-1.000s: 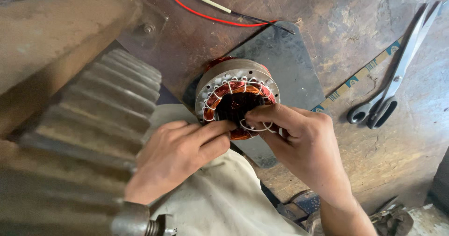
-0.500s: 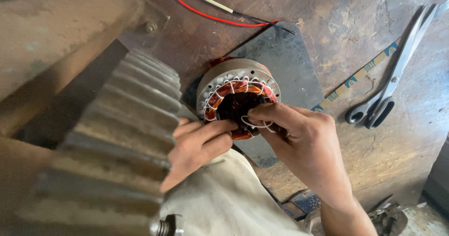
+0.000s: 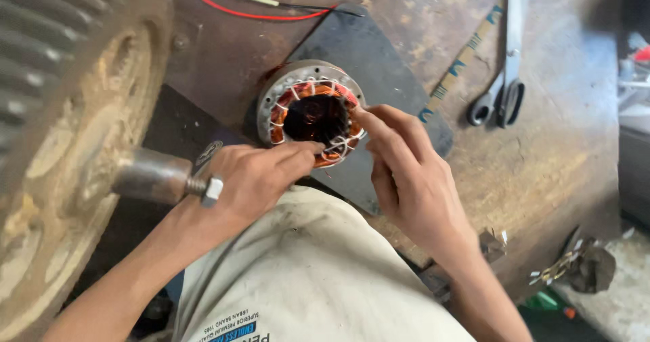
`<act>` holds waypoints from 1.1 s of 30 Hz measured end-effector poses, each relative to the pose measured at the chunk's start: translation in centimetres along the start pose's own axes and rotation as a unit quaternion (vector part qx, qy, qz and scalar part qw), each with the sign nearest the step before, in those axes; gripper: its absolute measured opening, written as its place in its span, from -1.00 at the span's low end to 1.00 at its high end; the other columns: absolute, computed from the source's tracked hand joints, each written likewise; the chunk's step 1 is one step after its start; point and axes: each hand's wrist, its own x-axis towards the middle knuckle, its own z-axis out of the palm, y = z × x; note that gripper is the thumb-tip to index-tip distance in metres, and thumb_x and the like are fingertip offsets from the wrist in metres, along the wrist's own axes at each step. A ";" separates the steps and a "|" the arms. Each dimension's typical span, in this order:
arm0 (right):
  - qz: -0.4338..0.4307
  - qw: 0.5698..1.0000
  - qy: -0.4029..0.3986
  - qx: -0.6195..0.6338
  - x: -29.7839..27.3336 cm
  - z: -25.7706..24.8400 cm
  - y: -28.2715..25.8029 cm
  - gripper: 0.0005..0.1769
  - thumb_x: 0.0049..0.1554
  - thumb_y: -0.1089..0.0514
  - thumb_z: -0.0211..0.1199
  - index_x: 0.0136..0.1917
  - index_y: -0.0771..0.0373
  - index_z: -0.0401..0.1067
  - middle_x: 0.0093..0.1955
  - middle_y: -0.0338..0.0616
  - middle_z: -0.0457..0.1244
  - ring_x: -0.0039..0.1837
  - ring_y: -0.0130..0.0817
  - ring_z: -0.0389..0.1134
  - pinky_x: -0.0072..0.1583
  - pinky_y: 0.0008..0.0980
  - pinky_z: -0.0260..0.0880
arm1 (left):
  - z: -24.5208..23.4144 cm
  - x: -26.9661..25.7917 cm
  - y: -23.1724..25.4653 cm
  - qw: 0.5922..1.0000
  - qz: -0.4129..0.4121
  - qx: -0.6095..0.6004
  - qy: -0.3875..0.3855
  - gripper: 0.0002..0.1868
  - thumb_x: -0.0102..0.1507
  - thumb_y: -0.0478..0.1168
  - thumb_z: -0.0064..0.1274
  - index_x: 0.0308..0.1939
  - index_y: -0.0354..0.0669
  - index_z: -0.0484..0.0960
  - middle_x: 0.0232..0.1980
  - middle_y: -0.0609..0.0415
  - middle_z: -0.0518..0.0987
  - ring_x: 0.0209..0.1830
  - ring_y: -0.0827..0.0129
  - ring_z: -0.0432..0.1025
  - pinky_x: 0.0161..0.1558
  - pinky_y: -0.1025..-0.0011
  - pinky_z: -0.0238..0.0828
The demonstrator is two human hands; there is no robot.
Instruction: The person is repairing a motor stator by hand. They use a thin white wire to tie and secure the copper windings within the stator slots, then use scissors to cut the wire. Finally, they insert a thin orange wire into the stator assembly.
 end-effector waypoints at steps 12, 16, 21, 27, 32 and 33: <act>-0.052 0.971 0.170 -0.161 -8.5 11.6 6.0 -0.77 0.02 0.29 0.39 -0.01 0.15 0.54 0.04 -0.30 0.37 0.16 -0.14 0.30 0.17 -0.17 0.25 | -1.1 0.6 -1.0 0.994 0.086 0.036 -0.053 -0.67 0.26 -0.19 0.19 0.09 -0.12 0.57 -0.16 0.03 0.68 -0.31 0.09 0.59 -0.36 0.21 0.52; -0.010 0.966 0.178 -0.185 -9.7 13.2 3.0 -0.72 0.08 0.26 0.36 0.09 0.15 0.51 0.08 -0.21 0.36 0.18 -0.13 0.30 0.17 -0.16 0.27 | -1.4 0.7 -0.9 0.993 0.085 0.054 -0.069 -0.73 0.27 -0.19 0.18 0.04 -0.09 0.57 -0.20 0.05 0.67 -0.30 0.08 0.58 -0.35 0.19 0.51; 0.167 0.946 0.270 -0.064 -7.7 14.4 0.9 -0.82 0.31 0.17 0.34 0.17 0.13 0.44 0.13 -0.19 0.33 0.18 -0.20 0.37 0.16 -0.24 0.38 | -1.7 1.0 -0.7 0.991 0.112 0.040 -0.069 -0.72 0.27 -0.20 0.16 0.06 -0.10 0.56 -0.17 0.04 0.66 -0.30 0.07 0.57 -0.36 0.19 0.51; 0.062 0.937 0.328 -0.098 -5.3 15.7 1.9 -0.63 0.07 0.19 0.42 0.13 0.31 0.46 0.06 -0.05 0.31 0.07 -0.05 0.31 0.06 -0.12 0.35 | -2.2 1.1 -0.8 0.989 0.106 0.038 -0.096 -0.75 0.29 -0.18 0.16 0.03 -0.07 0.55 -0.21 0.07 0.66 -0.30 0.07 0.57 -0.37 0.15 0.48; 0.079 0.915 0.390 -0.070 -7.6 15.1 1.8 -0.89 0.17 0.23 0.39 -0.03 0.23 0.51 0.03 -0.17 0.35 0.10 -0.16 0.34 0.13 -0.21 0.39 | -2.1 1.3 -0.8 0.987 0.108 0.046 -0.107 -0.74 0.29 -0.16 0.17 0.03 -0.05 0.55 -0.22 0.09 0.66 -0.31 0.06 0.57 -0.37 0.13 0.47; 0.085 0.913 0.386 -0.096 -8.5 14.7 1.2 -0.92 0.17 0.22 0.38 -0.06 0.23 0.52 0.03 -0.19 0.35 0.11 -0.16 0.33 0.13 -0.20 0.38 | -2.0 1.3 -0.9 0.987 0.111 0.042 -0.105 -0.75 0.29 -0.16 0.18 0.01 -0.06 0.55 -0.22 0.09 0.66 -0.30 0.07 0.57 -0.36 0.13 0.46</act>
